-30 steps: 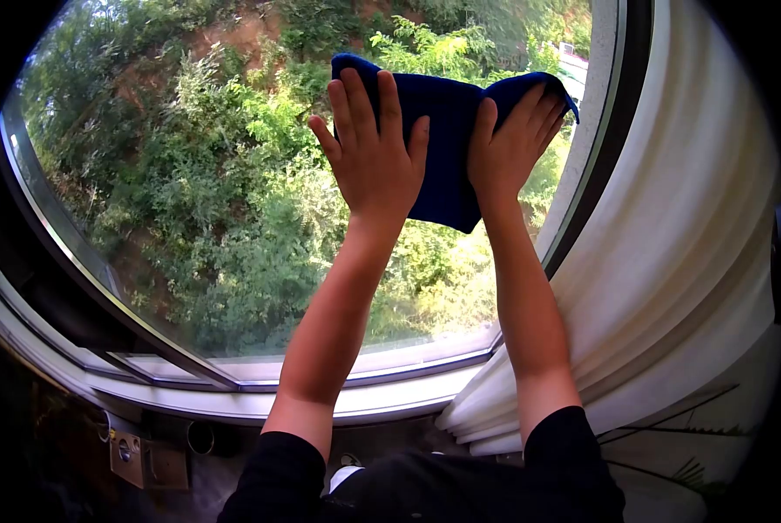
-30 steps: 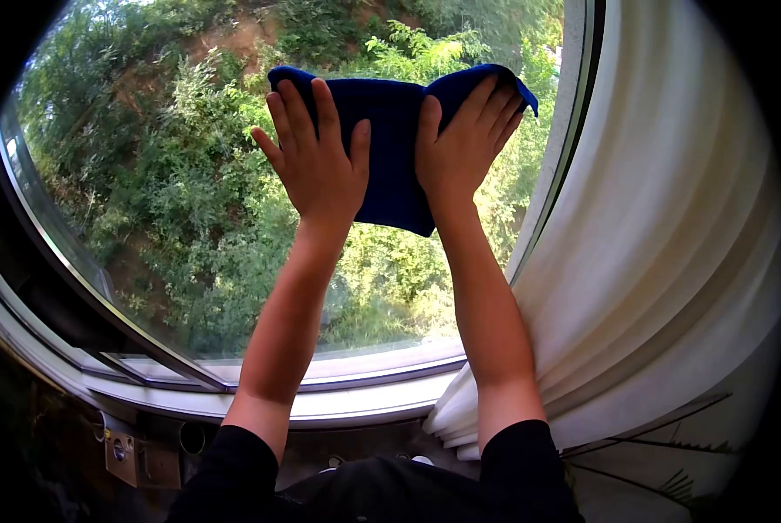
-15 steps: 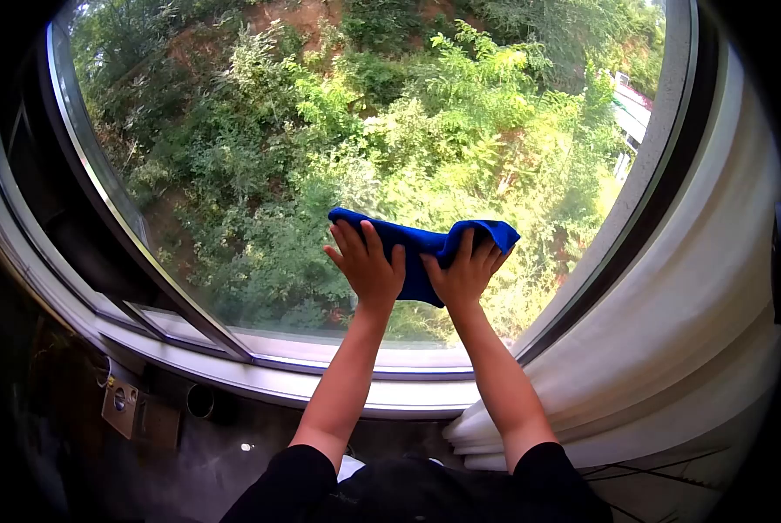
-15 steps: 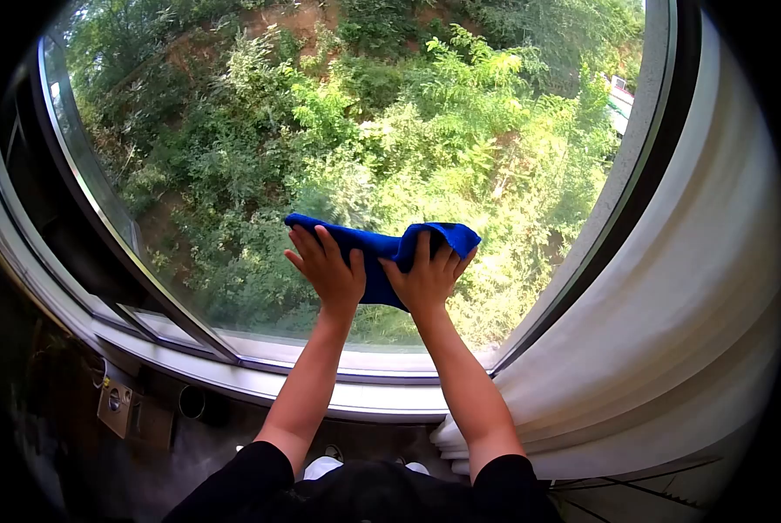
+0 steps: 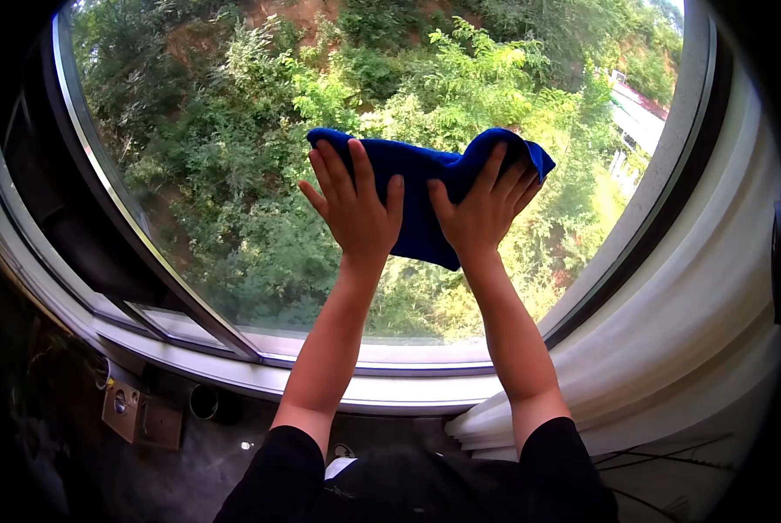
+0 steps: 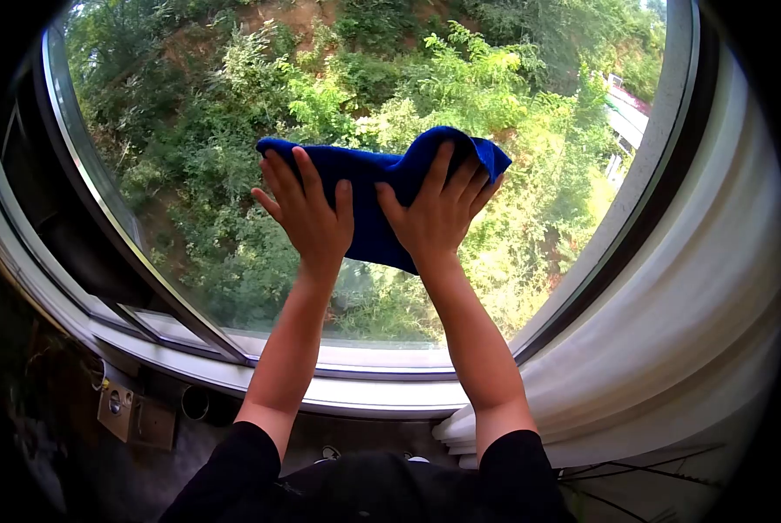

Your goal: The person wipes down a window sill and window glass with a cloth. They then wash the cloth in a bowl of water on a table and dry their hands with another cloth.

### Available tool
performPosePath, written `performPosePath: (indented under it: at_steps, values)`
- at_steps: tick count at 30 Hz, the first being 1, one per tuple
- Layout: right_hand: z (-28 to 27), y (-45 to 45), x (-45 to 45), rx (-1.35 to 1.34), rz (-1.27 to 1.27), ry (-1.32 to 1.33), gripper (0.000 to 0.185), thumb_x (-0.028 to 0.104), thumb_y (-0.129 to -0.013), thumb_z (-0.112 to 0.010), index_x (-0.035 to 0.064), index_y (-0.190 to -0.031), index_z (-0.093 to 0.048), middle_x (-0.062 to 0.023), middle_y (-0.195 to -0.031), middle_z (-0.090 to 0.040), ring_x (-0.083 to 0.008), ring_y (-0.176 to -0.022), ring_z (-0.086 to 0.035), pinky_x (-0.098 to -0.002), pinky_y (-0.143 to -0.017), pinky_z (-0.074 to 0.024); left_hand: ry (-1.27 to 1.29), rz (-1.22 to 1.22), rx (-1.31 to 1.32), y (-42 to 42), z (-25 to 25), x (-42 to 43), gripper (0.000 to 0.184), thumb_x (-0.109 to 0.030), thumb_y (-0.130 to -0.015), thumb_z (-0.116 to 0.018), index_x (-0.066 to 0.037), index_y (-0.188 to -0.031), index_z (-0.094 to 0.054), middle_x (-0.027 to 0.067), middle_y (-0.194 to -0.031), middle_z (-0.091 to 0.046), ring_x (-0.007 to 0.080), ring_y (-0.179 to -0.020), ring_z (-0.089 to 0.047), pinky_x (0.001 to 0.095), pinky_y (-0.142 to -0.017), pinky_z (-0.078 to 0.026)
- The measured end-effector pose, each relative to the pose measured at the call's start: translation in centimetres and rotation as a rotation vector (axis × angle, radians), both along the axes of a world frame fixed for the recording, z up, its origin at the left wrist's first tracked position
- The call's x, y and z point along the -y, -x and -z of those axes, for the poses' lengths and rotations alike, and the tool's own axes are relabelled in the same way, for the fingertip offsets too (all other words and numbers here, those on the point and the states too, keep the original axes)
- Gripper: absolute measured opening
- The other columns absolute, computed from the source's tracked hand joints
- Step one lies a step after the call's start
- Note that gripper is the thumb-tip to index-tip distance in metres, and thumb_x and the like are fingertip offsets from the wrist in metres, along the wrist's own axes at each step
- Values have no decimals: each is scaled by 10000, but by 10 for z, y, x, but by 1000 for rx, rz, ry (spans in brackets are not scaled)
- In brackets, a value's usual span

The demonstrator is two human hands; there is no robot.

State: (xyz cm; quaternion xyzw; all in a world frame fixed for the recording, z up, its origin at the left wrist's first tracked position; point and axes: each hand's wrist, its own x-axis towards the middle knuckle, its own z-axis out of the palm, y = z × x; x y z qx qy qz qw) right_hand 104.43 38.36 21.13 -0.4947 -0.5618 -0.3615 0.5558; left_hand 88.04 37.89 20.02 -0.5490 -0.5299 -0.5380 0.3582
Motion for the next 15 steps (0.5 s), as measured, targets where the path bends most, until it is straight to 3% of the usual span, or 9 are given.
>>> performPosePath:
  at_steps: [7, 11, 15]
  values:
    - [-79, 25, -6, 8, 1, -125, 1075, 682, -773, -690, 33, -1557, -342, -391, -1460, -372, -585, -1369, -326, -684, -1184, -103, -117, -34, -48, 26, -80, -6, 736, -561, -1020, -451, -113, -1596, -354, 265, -1650, -250, 409, -1550, -206, 642, -1214, -39]
    - [-73, 25, -6, 3, 1, -144, 1057, 691, -792, -670, 38, -1557, -346, -386, -1451, -382, -577, -1364, -335, -683, -1181, -114, -62, -48, -53, 28, -73, -1, 736, -566, -1016, -458, -124, -1596, -357, 259, -1655, -243, 399, -1554, -199, 666, -1202, -22]
    - [-35, 44, 2, 10, 1, -6, 994, 704, -842, -605, 19, -1528, -383, -375, -1410, -421, -559, -1326, -377, -688, -1170, -141, -3, -19, 3, 46, -37, -1, 791, -585, -994, -488, -135, -1617, -303, 262, -1672, -181, 418, -1562, -145, 712, -1173, 6]
